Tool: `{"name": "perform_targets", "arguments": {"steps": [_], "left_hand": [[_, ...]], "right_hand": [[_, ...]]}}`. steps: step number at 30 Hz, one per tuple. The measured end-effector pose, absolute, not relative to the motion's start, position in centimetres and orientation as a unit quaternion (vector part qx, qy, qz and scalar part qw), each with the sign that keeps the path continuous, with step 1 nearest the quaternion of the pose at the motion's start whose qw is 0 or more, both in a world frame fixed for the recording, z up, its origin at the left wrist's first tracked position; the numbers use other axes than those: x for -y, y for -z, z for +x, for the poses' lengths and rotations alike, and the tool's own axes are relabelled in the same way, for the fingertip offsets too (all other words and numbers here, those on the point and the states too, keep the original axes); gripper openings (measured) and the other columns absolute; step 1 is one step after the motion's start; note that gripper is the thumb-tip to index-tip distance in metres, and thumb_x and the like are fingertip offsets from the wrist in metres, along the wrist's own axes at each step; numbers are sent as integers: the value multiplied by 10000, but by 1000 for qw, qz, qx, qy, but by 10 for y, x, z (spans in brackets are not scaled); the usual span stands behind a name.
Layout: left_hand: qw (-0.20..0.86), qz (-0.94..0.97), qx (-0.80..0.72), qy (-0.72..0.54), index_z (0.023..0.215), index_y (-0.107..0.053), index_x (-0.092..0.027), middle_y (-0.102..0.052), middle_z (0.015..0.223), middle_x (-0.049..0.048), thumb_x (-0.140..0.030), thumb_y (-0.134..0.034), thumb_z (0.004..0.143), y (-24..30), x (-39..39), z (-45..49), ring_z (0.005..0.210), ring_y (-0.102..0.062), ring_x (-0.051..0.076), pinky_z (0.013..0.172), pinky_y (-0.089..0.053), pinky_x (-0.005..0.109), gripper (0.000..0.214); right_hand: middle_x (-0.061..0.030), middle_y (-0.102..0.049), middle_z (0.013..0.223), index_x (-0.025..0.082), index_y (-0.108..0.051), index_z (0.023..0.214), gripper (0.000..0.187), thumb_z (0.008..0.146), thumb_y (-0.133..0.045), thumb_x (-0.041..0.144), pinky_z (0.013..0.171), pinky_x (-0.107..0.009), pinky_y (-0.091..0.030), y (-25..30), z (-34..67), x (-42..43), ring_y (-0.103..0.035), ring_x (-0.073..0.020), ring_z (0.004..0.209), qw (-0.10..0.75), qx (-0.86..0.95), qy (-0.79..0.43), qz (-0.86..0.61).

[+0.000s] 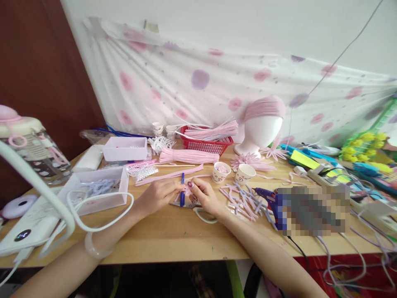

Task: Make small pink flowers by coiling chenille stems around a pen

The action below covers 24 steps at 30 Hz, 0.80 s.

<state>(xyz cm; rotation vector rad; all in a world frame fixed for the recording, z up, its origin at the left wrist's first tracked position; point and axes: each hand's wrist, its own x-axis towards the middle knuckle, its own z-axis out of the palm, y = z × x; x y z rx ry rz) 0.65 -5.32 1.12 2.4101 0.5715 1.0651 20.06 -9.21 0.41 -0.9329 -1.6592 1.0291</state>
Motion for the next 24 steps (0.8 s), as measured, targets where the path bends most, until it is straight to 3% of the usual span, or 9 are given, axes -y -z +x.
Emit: {"name": "perform_targets", "arguments": {"steps": [4,10,13,19,24], "left_hand": [[238,856,-239,-391,930,-710,-220,-740,863,50,-230,-566,866,-16,55,10,793,-673,191,746,-496,285,158],[470,741,-299,-376,861,-546,-183,-599,717,-6,-314,-618,818,-19,61,17,590,-592,130,543,-500,235,155],[509,709,-284,-398,828,-485,-193,-524,717,-33,-331,-645,799,-18,62,19,600,-545,110,528,-482,213,214],[490,744,-305,-337,797,-638,-144,-630,709,27,-362,-595,834,-12,61,24,616,-583,137,576,-478,235,226],[571,676,-294,-361,792,-577,-157,-635,667,4,-417,-683,759,-14,57,23,582,-606,142,560,-506,254,282]], "right_hand": [[42,-435,559,199,-447,686,398,928,-433,515,492,-227,-324,-3,202,91,-389,-99,499,473,679,-412,-383],[43,-439,550,199,-453,687,393,919,-451,517,491,-226,-314,0,200,90,-386,-100,498,487,674,-371,-413],[54,-432,535,201,-440,689,398,895,-480,539,472,-224,-308,-1,197,90,-375,-93,473,507,650,-387,-414],[64,-430,530,213,-408,682,416,869,-500,573,441,-222,-330,-1,192,91,-393,-88,441,531,616,-415,-408],[64,-413,597,226,-399,750,397,883,-447,597,434,-228,-356,-1,193,92,-404,-93,445,511,613,-453,-398]]}}
